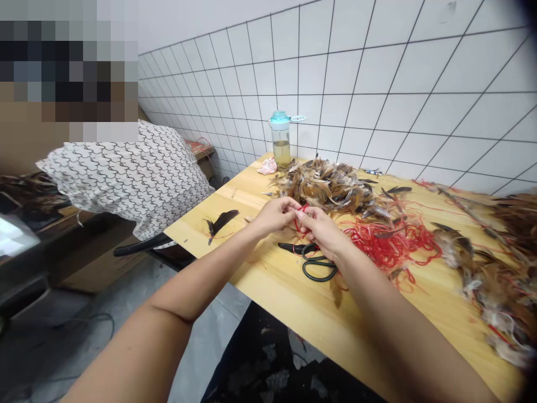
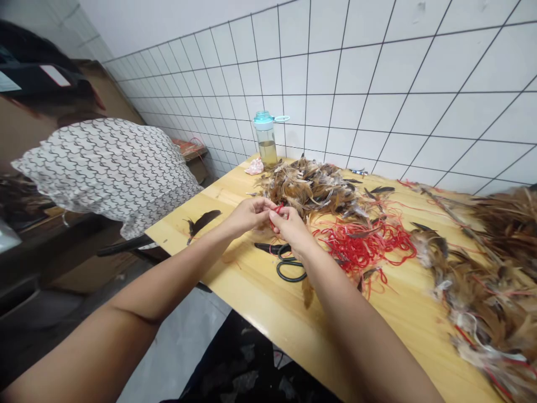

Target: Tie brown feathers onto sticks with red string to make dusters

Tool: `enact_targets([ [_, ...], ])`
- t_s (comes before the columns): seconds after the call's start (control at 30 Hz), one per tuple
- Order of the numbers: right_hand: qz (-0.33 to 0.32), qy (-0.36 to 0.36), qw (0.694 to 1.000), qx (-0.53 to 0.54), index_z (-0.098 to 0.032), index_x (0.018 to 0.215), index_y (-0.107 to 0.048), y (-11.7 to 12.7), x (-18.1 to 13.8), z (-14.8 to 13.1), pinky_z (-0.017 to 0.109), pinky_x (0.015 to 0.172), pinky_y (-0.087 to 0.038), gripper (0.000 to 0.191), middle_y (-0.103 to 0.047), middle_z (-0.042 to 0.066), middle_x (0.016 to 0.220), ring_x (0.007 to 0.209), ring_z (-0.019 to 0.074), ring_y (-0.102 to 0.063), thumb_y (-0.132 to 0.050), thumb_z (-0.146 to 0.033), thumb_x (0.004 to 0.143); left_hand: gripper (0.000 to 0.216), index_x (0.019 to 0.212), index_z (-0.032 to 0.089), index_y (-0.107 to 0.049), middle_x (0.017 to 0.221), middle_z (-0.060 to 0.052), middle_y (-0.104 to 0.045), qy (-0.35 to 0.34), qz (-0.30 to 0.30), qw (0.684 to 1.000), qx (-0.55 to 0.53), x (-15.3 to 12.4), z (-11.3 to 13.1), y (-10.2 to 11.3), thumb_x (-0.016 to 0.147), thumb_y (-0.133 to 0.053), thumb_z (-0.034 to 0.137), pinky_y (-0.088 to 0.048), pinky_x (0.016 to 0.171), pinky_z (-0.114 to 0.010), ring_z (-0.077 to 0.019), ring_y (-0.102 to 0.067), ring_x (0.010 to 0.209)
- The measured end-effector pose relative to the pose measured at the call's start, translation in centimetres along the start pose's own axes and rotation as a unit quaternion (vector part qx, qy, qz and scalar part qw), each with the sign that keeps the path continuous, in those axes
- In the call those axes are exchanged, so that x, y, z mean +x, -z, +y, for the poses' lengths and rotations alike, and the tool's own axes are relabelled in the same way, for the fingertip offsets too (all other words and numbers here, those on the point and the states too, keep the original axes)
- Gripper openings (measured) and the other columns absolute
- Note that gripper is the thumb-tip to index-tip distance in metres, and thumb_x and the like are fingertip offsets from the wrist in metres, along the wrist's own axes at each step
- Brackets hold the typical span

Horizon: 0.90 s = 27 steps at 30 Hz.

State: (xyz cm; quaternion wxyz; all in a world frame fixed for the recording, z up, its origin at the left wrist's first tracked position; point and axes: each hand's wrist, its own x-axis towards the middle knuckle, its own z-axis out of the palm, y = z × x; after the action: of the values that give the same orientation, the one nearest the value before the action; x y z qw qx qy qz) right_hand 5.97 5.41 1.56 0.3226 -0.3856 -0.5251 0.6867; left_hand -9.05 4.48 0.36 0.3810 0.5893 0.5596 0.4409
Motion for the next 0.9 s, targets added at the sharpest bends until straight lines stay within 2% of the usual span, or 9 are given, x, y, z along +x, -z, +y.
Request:
enact_targets([
  [0.13, 0.029, -0.003, 1.0, -0.008, -0.023, 0.106, -0.038, -0.6, 0.1, 0.6, 0.02, 0.048, -0.034, 0.049, -0.052, -0.002, 0.077, 0.065, 0.0116, -0.052, -0.069, -0.038, 0.072, 0.023, 0.086, 0.011, -0.062, 0.072, 0.0, -0.062, 0.006, 0.002, 0.999, -0.046, 0.0, -0.3, 1.2, 0.071, -0.068, 0.027, -0.043, 0.058, -0.02, -0.0076, -0.054, 0.06],
  [0.27, 0.11, 0.065, 0.987, -0.096, -0.025, 0.114, -0.036, 0.2, 0.7, 0.8, 0.029, 0.071, -0.048, 0.061, -0.051, 0.004, 0.1, 0.086, 0.016, -0.054, -0.07, -0.043, 0.067, 0.022, 0.085, 0.011, -0.061, 0.071, 0.0, -0.06, 0.0, 0.045, 0.999, -0.011, -0.4, -0.1, 3.4, 0.071, -0.067, 0.027, -0.042, 0.057, -0.02, -0.0064, -0.051, 0.058],
  [0.33, 0.137, 0.105, 0.975, -0.141, -0.024, 0.116, -0.036, 0.9, 1.0, 0.7, 0.035, 0.084, -0.047, 0.064, -0.049, 0.008, 0.112, 0.096, 0.0189, -0.053, -0.07, -0.044, 0.066, 0.021, 0.087, 0.012, -0.062, 0.072, -0.001, -0.06, -0.007, 0.059, 0.997, 0.043, -0.6, -0.1, 4.6, 0.074, -0.065, 0.028, -0.041, 0.057, -0.02, -0.0071, -0.051, 0.058],
  [0.4, 0.143, 0.143, 0.96, -0.191, -0.024, 0.118, -0.038, 1.5, 1.2, 0.6, 0.04, 0.094, -0.042, 0.062, -0.047, 0.011, 0.118, 0.107, 0.022, -0.05, -0.069, -0.043, 0.067, 0.02, 0.09, 0.013, -0.064, 0.075, -0.002, -0.063, -0.013, 0.046, 0.99, 0.134, -0.6, -0.3, 5.7, 0.077, -0.061, 0.028, -0.042, 0.058, -0.021, -0.009, -0.053, 0.061],
  [0.5, 0.152, 0.178, 0.935, -0.265, -0.024, 0.116, -0.044, 2.3, 1.2, 0.5, 0.045, 0.1, -0.036, 0.055, -0.047, 0.011, 0.12, 0.117, 0.025, -0.046, -0.066, -0.043, 0.07, 0.021, 0.096, 0.016, -0.067, 0.085, -0.004, -0.068, -0.033, 0.025, 0.952, 0.302, -0.5, -0.8, 6.7, 0.08, -0.057, 0.027, -0.044, 0.066, -0.024, -0.0121, -0.058, 0.069],
  [0.6, 0.167, 0.188, 0.922, -0.295, -0.024, 0.111, -0.05, 3.0, 1.4, 0.4, 0.047, 0.099, -0.037, 0.048, -0.05, 0.01, 0.118, 0.114, 0.0261, -0.048, -0.066, -0.044, 0.07, 0.024, 0.101, 0.017, -0.067, 0.101, -0.006, -0.068, -0.08, 0.075, 0.913, 0.394, -0.6, -0.8, 7.2, 0.082, -0.055, 0.024, -0.046, 0.076, -0.028, -0.0128, -0.06, 0.073],
  [0.7, 0.189, 0.188, 0.922, -0.282, -0.023, 0.109, -0.054, 3.8, 1.4, -0.2, 0.045, 0.095, -0.042, 0.045, -0.052, 0.011, 0.118, 0.105, 0.0245, -0.054, -0.065, -0.042, 0.07, 0.022, 0.099, 0.017, -0.067, 0.1, -0.006, -0.067, -0.12, 0.126, 0.9, 0.4, -1.0, -0.1, 7.2, 0.084, -0.053, 0.023, -0.046, 0.077, -0.028, -0.0126, -0.059, 0.073],
  [0.8, 0.19, 0.179, 0.931, -0.255, -0.021, 0.102, -0.057, 4.9, 0.8, -1.2, 0.04, 0.085, -0.047, 0.039, -0.057, 0.01, 0.109, 0.088, 0.0206, -0.06, -0.065, -0.041, 0.07, 0.018, 0.093, 0.017, -0.068, 0.092, -0.004, -0.067, -0.145, 0.117, 0.909, 0.373, -1.1, 1.1, 6.6, 0.084, -0.052, 0.022, -0.045, 0.073, -0.026, -0.0127, -0.058, 0.073],
  [0.9, 0.132, 0.151, 0.954, -0.221, -0.019, 0.086, -0.06, 6.0, -0.7, -2.2, 0.035, 0.078, -0.048, 0.029, -0.064, 0.006, 0.083, 0.076, 0.0181, -0.061, -0.062, -0.045, 0.073, 0.015, 0.087, 0.017, -0.068, 0.087, -0.003, -0.066, -0.182, 0.07, 0.916, 0.351, 0.0, 2.3, 5.0, 0.083, -0.053, 0.02, -0.045, 0.075, -0.026, -0.0134, -0.059, 0.077],
])
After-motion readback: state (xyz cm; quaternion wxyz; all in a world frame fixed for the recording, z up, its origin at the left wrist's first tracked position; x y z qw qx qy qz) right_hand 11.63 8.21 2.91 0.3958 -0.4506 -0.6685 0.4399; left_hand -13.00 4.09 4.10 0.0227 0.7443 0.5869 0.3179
